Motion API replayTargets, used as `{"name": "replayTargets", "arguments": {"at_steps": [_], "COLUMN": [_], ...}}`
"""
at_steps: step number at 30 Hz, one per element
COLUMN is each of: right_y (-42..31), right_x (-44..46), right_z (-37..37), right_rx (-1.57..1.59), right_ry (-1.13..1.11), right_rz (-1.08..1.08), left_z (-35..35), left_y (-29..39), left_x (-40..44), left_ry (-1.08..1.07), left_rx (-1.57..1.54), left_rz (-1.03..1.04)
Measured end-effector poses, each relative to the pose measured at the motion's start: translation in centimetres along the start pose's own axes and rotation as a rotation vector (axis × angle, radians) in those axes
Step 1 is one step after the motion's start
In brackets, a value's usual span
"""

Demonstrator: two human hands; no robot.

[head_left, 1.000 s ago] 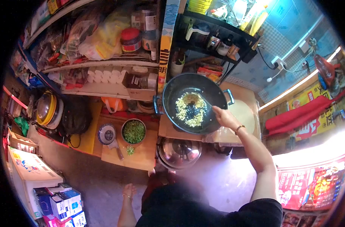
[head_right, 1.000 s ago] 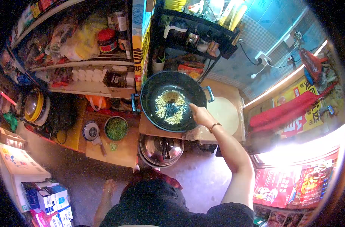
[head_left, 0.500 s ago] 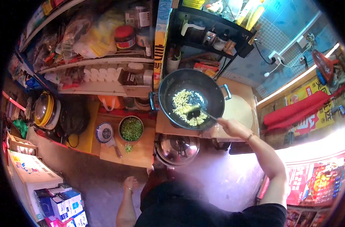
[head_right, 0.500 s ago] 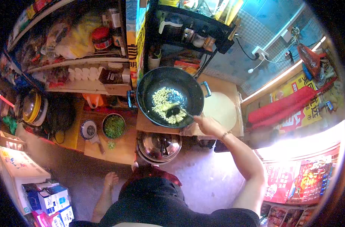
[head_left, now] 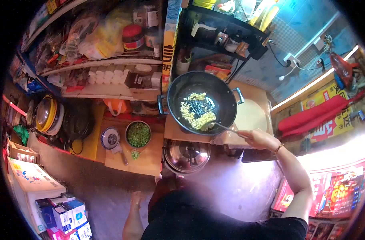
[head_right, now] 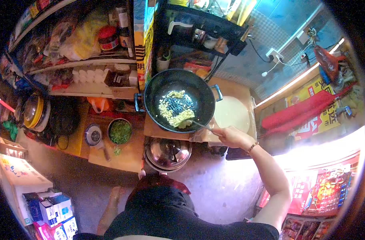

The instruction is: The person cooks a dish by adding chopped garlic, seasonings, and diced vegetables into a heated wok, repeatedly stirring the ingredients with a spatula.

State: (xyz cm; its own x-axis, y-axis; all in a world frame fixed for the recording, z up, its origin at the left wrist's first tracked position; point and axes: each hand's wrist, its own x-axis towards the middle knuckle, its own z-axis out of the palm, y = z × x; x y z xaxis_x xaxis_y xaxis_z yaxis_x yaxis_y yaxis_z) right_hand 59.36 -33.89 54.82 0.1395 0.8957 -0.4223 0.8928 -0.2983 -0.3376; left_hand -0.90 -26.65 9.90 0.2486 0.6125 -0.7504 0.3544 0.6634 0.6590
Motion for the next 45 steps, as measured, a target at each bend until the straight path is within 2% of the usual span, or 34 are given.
{"name": "replayTargets", "arguments": {"at_steps": [1, 3, 5, 6, 7, 9, 10, 15, 17, 18, 20, 21, 23, 25, 27, 28, 30, 33, 34, 36, 37, 39, 41, 43, 45], "right_y": [-0.1, 1.0, 0.8, 3.4, 2.3, 0.1, -0.1, 1.4, 2.1, 3.2, 5.5, 5.8, 4.8, 2.3, -0.4, -0.8, 0.3, 0.8, 0.7, 1.6, 2.8, 3.2, 7.1, 7.7, 7.9], "right_x": [-0.5, 1.1, 3.2, 3.8, 3.1, 0.7, 0.3, 3.8, 6.7, 8.1, 10.9, 11.9, 13.6, 13.0, 10.3, 9.0, 5.4, 1.0, 1.0, 1.6, 2.5, 4.0, 5.5, 5.5, 6.0], "right_z": [-0.4, 0.5, 0.9, 1.7, 0.3, -3.4, -4.3, -2.0, -1.2, -0.7, 0.6, 1.5, 3.3, 3.9, 3.0, 2.8, 1.8, 1.4, 1.6, 2.5, 3.6, 4.1, 6.4, 4.5, 0.0], "right_rx": [-0.063, -0.097, -0.154, -0.114, -0.113, -0.165, -0.254, -0.333, -0.287, -0.285, 0.026, 0.031, 0.111, 0.021, -0.042, -0.041, 0.097, 0.058, 0.049, -0.054, -0.011, -0.015, -0.044, -0.047, -0.011], "right_ry": [-0.051, -0.057, 0.013, 0.101, 0.100, -0.022, -0.119, -0.136, 0.034, 0.032, 0.271, 0.266, 0.410, 0.212, 0.105, 0.108, 0.105, 0.069, 0.072, 0.009, 0.037, 0.049, 0.176, -0.021, -0.267], "right_rz": [0.008, 0.010, 0.169, 0.077, 0.076, -0.019, 0.033, 0.107, 0.259, 0.252, 0.091, 0.086, -0.036, -0.014, -0.014, -0.004, -0.149, -0.071, -0.068, 0.081, 0.069, 0.141, 0.006, 0.060, 0.148], "left_z": [0.3, 0.7, 1.2, 1.3, 1.4, 1.9, 2.3, 3.7, 4.3, 4.4, 5.0, 5.3, 5.8, 5.6, 3.5, 3.5, 4.7, 2.9, 2.4, 2.1, 1.9, 1.7, 3.2, 5.5, 7.9], "left_y": [0.1, 0.4, 2.2, 3.1, 3.4, 4.1, 5.0, 5.2, 4.4, 4.5, 4.4, 4.4, 4.3, 3.0, -1.3, -0.4, 1.0, -1.7, -2.1, -3.0, -3.5, -3.3, 0.7, 4.0, 5.5], "left_x": [-0.2, -1.3, -1.7, -1.6, -1.4, -1.0, -1.2, -1.3, -1.4, -1.5, -2.3, -2.7, -3.2, -2.9, 0.2, -0.3, -1.7, 0.8, 0.9, 1.0, 1.7, 3.8, 3.2, 1.9, 1.9], "left_ry": [-0.006, 0.119, 0.112, 0.104, 0.105, 0.099, 0.102, 0.155, 0.154, 0.149, 0.153, 0.151, 0.167, 0.175, 0.059, 0.051, 0.141, 0.107, 0.099, 0.070, 0.058, 0.053, 0.100, 0.155, 0.226], "left_rx": [-0.001, -0.208, -0.173, -0.137, -0.137, -0.263, -0.264, -0.142, -0.181, -0.211, -0.218, -0.221, -0.188, -0.161, -0.046, -0.039, -0.186, -0.305, -0.311, -0.512, -0.520, -0.513, -0.458, -0.403, -0.419], "left_rz": [0.004, -0.103, -0.088, -0.069, -0.070, 0.015, 0.013, -0.098, -0.073, -0.046, -0.027, -0.008, -0.041, -0.073, -0.083, -0.082, -0.112, -0.124, -0.120, -0.021, -0.010, -0.074, -0.094, -0.138, -0.045]}}
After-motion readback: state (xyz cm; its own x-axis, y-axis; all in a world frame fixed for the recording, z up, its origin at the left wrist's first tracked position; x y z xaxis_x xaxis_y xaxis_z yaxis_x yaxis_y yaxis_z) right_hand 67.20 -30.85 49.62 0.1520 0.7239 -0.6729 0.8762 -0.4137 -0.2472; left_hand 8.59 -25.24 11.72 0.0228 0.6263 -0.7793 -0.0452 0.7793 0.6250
